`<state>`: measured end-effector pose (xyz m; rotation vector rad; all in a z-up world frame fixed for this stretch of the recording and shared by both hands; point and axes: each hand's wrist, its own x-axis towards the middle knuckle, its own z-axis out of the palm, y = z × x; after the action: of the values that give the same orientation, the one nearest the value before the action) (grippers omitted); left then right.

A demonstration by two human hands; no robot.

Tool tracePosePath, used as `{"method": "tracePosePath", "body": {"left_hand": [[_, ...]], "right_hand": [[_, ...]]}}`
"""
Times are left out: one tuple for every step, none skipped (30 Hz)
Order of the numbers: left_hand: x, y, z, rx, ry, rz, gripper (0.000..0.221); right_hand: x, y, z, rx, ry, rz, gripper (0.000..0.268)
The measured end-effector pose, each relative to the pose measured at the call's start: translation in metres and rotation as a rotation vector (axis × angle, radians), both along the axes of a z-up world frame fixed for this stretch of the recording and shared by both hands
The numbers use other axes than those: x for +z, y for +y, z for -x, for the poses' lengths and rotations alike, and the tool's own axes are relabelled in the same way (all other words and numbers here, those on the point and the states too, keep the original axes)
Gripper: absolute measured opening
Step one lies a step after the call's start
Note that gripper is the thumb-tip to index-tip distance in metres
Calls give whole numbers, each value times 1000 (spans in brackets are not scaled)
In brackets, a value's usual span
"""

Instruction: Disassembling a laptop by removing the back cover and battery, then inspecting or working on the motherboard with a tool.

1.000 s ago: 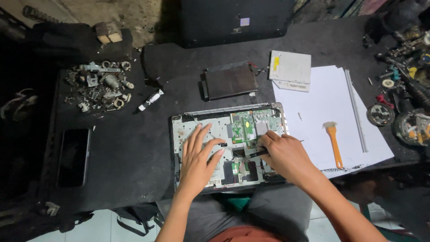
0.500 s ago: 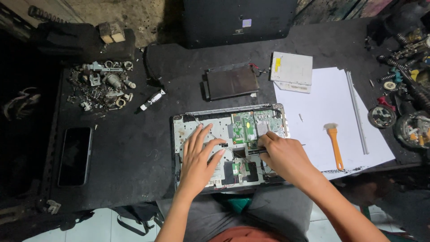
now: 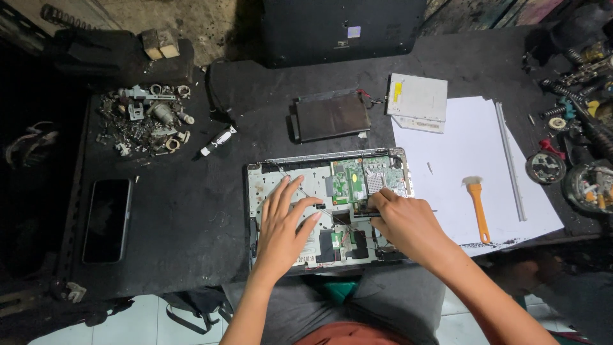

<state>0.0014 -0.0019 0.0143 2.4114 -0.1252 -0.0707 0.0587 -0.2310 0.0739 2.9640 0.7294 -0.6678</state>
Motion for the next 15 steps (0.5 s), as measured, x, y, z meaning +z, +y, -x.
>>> {"method": "tracePosePath", "body": {"left_hand": [[0,0,0,0,6,4,27],[0,0,0,-1,13,9,28],[0,0,1,-1,14,10,28],[0,0,1,0,7,6,28],[-1,0,0,2,0,2,28],[-1,0,0,0,-1,5,28],[-1,-1,-1,0,-2,4,28],[-1,0,0,1,2,1,28],[-1,0,1,1,6,3,28],[-2,0,1,1,5,3,28],[-2,0,0,1,4,4,28],[-2,1,0,1,2,5,28],[-3,1,-1,-2,-3,5,28],[-3,1,1,-5,-4,6,28],[-3,1,1,-5,-2,6,28]], "right_hand": [[1,0,0,1,-3,-3,29],[1,0,0,1,-5,-6,28],[1,0,1,1,-4,-6,28],[2,0,1,-6,3,-21,28],[2,0,0,-14,9,-37,28],[2,0,-1,-15,8,-33,28],[1,-1,-2,-21,15,-43,27],[0,0,-2,-25,27,-55,27],[0,0,0,-26,30,-53,27],[-1,0,-1,-34,35,-61,27],[0,0,-2,-42,40,-69,27],[0,0,-2,-42,38,-68,27],[-1,-1,-3,-51,52,-89,28],[-1,-1,-3,-59,70,-110,29],[-1,-2,-3,-59,71,-110,29]]}}
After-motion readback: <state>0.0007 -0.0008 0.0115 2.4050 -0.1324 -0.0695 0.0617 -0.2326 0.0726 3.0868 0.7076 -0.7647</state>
